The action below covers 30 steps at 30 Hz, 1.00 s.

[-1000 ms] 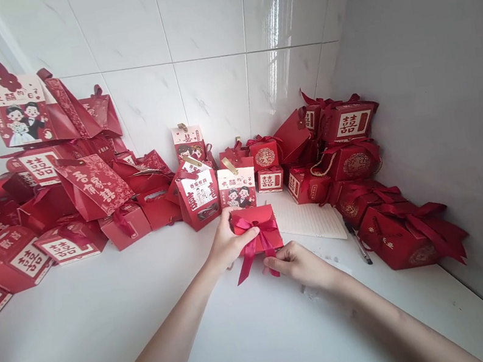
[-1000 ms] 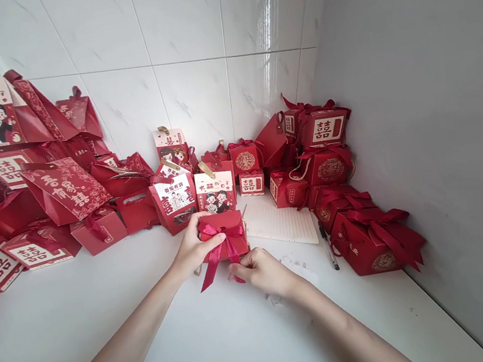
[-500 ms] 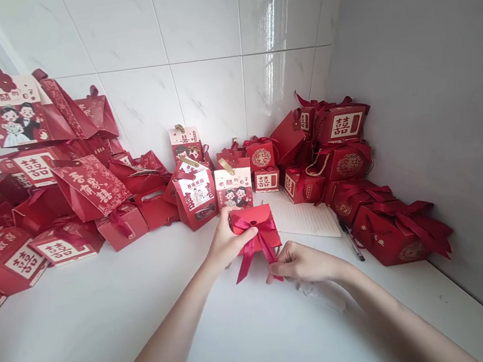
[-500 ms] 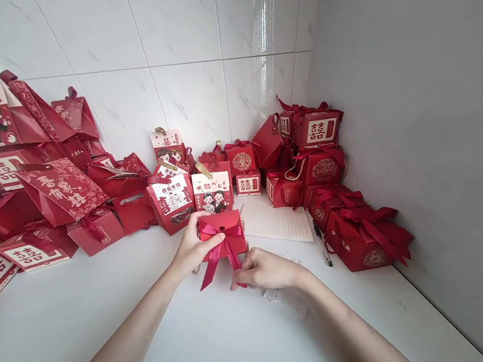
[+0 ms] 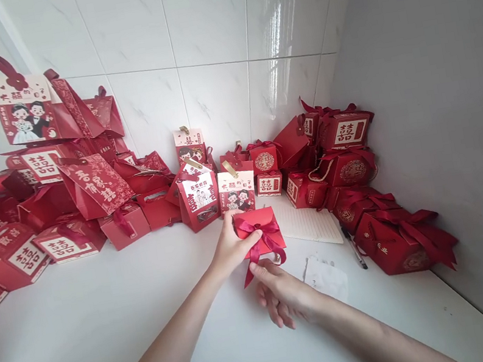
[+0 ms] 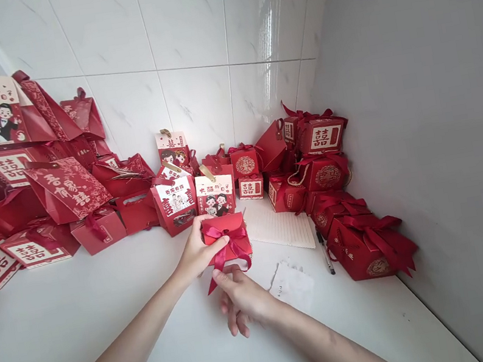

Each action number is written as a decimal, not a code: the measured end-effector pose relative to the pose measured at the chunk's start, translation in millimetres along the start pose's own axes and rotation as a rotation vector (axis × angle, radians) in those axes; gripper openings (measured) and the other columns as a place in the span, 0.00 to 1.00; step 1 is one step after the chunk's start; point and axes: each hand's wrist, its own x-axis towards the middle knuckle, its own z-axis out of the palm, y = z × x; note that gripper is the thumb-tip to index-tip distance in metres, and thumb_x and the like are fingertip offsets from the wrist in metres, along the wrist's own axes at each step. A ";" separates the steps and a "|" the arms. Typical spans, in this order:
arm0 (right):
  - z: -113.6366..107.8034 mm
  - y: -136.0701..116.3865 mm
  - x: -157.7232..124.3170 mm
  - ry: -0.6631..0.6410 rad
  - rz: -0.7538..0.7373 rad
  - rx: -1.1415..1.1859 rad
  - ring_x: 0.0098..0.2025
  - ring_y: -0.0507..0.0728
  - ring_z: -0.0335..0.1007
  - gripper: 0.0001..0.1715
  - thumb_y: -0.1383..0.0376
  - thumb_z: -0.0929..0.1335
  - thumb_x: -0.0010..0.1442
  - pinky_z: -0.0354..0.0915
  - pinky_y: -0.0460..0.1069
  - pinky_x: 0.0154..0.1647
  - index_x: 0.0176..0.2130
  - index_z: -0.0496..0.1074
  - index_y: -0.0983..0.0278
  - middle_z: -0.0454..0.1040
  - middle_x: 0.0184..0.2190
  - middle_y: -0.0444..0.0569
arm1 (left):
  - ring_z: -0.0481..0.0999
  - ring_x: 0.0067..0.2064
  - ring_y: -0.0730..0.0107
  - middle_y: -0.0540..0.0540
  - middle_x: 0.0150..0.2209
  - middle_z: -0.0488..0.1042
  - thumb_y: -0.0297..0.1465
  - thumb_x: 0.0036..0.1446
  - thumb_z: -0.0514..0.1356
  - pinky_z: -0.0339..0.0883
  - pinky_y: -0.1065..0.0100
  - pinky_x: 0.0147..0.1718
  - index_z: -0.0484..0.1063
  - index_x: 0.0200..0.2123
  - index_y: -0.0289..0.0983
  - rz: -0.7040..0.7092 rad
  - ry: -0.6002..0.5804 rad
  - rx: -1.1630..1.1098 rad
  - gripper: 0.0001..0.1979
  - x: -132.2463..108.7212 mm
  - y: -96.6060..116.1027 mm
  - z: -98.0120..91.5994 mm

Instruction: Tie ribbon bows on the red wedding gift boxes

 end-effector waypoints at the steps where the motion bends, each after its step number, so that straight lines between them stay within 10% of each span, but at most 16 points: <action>1: 1.0 0.6 2.1 0.034 -0.008 0.057 0.11 0.48 0.62 0.20 0.47 0.56 0.63 0.51 0.40 0.03 0.41 0.52 0.60 0.62 0.22 0.36 | 0.71 0.41 0.66 0.49 0.40 0.68 0.32 0.47 0.62 0.65 0.65 0.41 0.57 0.44 0.41 0.002 0.001 -0.004 0.22 -0.1 -0.9 0.3; 10: 2.0 -0.8 2.7 0.065 -0.271 0.022 0.07 0.45 0.54 0.23 0.49 0.64 0.54 0.43 0.39 0.05 0.22 0.53 0.62 0.53 0.10 0.32 | 0.72 0.41 0.66 0.49 0.40 0.69 0.32 0.46 0.62 0.64 0.65 0.42 0.58 0.43 0.41 0.036 0.024 0.042 0.20 0.7 -2.5 1.7; 26: -19.3 -14.4 -19.7 -0.148 -0.247 -0.173 0.07 0.47 0.57 0.31 0.41 0.63 0.53 0.40 0.40 0.04 0.26 0.68 0.67 0.61 0.12 0.38 | 0.72 0.37 0.68 0.52 0.34 0.70 0.33 0.47 0.62 0.66 0.68 0.38 0.57 0.43 0.41 0.009 -0.091 0.039 0.21 0.4 1.2 -3.8; 30: -41.6 -34.7 -38.4 0.220 -0.439 -0.042 0.06 0.47 0.49 0.35 0.37 0.60 0.51 0.38 0.42 0.06 0.20 0.65 0.65 0.54 0.07 0.37 | 0.73 0.38 0.68 0.51 0.35 0.71 0.34 0.47 0.62 0.65 0.68 0.38 0.56 0.43 0.41 -0.006 -0.141 0.008 0.22 -0.2 0.3 -4.5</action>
